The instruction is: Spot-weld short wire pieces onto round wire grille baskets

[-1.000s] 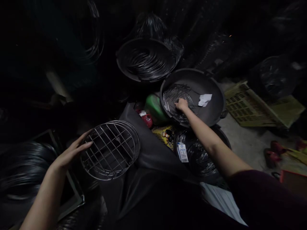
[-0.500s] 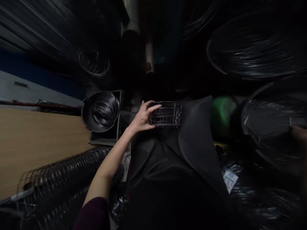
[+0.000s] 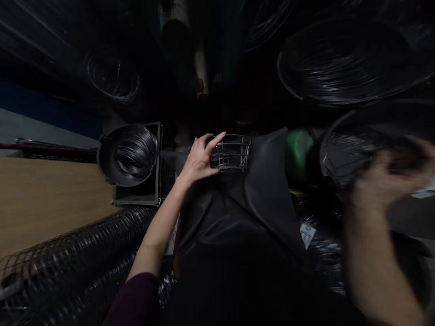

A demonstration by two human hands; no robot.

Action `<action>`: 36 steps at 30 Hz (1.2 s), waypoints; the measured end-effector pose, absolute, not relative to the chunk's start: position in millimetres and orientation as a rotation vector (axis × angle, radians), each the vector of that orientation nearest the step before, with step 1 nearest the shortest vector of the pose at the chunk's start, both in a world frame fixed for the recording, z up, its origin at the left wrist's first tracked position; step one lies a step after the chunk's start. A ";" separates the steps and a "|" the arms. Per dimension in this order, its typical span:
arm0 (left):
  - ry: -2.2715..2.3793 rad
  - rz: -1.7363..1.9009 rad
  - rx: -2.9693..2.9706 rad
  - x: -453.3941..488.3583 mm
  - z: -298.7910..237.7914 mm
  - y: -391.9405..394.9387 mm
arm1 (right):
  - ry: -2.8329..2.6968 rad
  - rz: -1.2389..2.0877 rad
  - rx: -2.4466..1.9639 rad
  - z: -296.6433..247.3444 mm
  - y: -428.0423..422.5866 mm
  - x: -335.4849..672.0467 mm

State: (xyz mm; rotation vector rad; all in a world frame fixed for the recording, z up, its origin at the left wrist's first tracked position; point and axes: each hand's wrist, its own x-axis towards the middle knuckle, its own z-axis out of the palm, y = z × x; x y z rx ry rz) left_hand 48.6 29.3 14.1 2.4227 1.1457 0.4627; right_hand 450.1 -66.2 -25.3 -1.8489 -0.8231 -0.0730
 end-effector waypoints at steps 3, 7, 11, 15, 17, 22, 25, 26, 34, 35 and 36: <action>1.114 0.598 2.392 44.4 15.2 32.7 | -0.803 0.169 -1.708 -41.6 -81.3 360.3; 1.125 0.725 2.314 35.5 10.0 28.7 | -0.839 0.613 -1.855 -77.4 -109.9 316.6; 1.219 0.567 2.279 38.5 9.7 26.8 | -0.957 0.783 -1.851 -56.1 -109.7 328.4; 1.198 0.477 2.298 44.0 12.1 28.3 | -1.224 1.302 -1.678 6.1 -64.7 316.0; 1.186 0.494 2.293 44.8 12.8 27.6 | -1.390 1.520 -1.593 27.5 -36.3 299.6; 1.228 0.536 2.251 36.9 18.2 26.4 | -1.849 1.110 -1.580 39.5 6.0 264.5; 1.239 0.624 2.225 25.2 25.4 34.1 | -2.209 0.732 -1.374 36.9 12.7 255.7; 1.241 0.656 2.221 21.0 28.2 38.3 | -2.297 0.602 -1.291 36.2 15.6 254.4; 1.249 0.834 2.201 7.1 43.7 79.7 | -2.424 -0.200 -0.789 45.4 63.2 250.4; 1.250 0.860 2.200 8.1 43.8 83.1 | -2.422 -0.236 -0.780 47.2 66.7 250.2; 1.254 0.886 2.198 9.4 43.6 85.6 | -2.419 -0.263 -0.782 48.5 68.9 250.0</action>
